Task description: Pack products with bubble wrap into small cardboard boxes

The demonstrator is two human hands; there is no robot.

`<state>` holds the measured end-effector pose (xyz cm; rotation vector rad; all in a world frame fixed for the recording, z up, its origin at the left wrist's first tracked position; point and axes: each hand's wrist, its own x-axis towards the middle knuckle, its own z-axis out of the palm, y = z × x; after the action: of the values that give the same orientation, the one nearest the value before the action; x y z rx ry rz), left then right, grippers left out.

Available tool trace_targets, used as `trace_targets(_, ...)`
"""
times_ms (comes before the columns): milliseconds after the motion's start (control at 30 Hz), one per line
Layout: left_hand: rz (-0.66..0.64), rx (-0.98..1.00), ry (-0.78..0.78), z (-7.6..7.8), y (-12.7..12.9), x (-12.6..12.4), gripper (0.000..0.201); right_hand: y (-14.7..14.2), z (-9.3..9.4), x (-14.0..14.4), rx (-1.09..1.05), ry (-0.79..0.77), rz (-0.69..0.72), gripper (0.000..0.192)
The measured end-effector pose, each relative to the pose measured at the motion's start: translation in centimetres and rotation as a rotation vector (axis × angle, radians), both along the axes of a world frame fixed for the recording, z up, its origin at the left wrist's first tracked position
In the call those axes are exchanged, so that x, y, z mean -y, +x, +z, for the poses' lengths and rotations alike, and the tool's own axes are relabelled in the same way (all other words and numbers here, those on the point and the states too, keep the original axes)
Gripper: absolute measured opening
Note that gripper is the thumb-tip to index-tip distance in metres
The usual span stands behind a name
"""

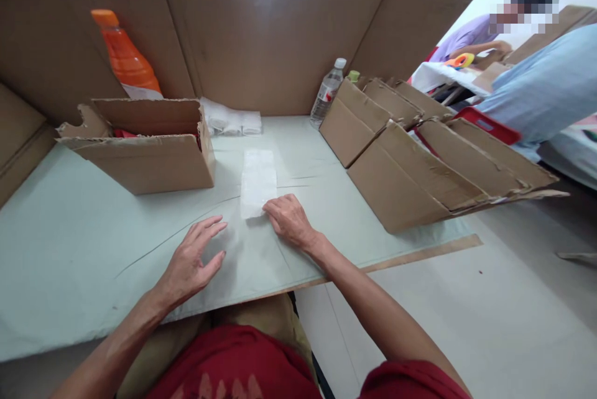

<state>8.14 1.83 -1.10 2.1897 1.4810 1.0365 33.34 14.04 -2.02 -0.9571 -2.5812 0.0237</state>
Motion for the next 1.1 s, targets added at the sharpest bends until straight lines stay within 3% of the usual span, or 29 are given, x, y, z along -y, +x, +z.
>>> trace_targets(133, -0.057, 0.0, 0.009, -0.3, 1.1, 0.8, 0.065, 0.7, 2.6, 3.9, -0.11, -0.275, 0.146, 0.025)
trace_targets(233, -0.079, 0.109, -0.054, -0.7, 2.3, 1.3, 0.054, 0.9, 4.0, 6.1, -0.197, -0.56, 0.157, 0.021)
trace_targets(300, -0.016, 0.191, -0.169, -0.9, 2.8, 1.4, 0.043, 0.9, 4.3, 7.1, -0.311, -0.674, 0.078, 0.018)
trace_targets(367, 0.072, 0.232, -0.301, -0.9, 3.0, 1.3, 0.039, 1.1, 4.0, 8.0, -0.457, -0.618, -0.077, 0.018)
trace_targets(467, 0.146, 0.243, -0.432, -0.8, 2.9, 0.5, 0.043, 1.3, 3.1, 9.7, -0.572, -0.286, -0.214, 0.014)
trace_targets(600, 0.194, 0.189, -0.502, -0.5, 3.2, -0.6, 0.051, 0.7, 1.5, 11.4, -0.387, -0.036, -0.005, 0.023)
trace_targets(667, 0.224, 0.138, -0.519, -0.4, 3.4, -1.0, 0.055, 0.0, 0.9, 11.6, -0.247, 0.008, 0.036, 0.025)
trace_targets(833, 0.246, 0.065, -0.532, -0.4, 3.7, -1.6, 0.059, -0.6, 0.8, 10.9, -0.102, 0.087, -0.065, 0.028)
trace_targets(1000, 0.262, -0.007, -0.516, -0.6, 3.8, -1.8, 0.057, -0.3, 1.1, 10.3, 0.026, 0.048, 0.074, 0.039)
trace_targets(1100, 0.278, -0.028, -0.447, -0.9, 3.8, -1.5, 0.055, -0.5, 0.4, 9.8, 0.082, -0.002, 0.047, 0.042)
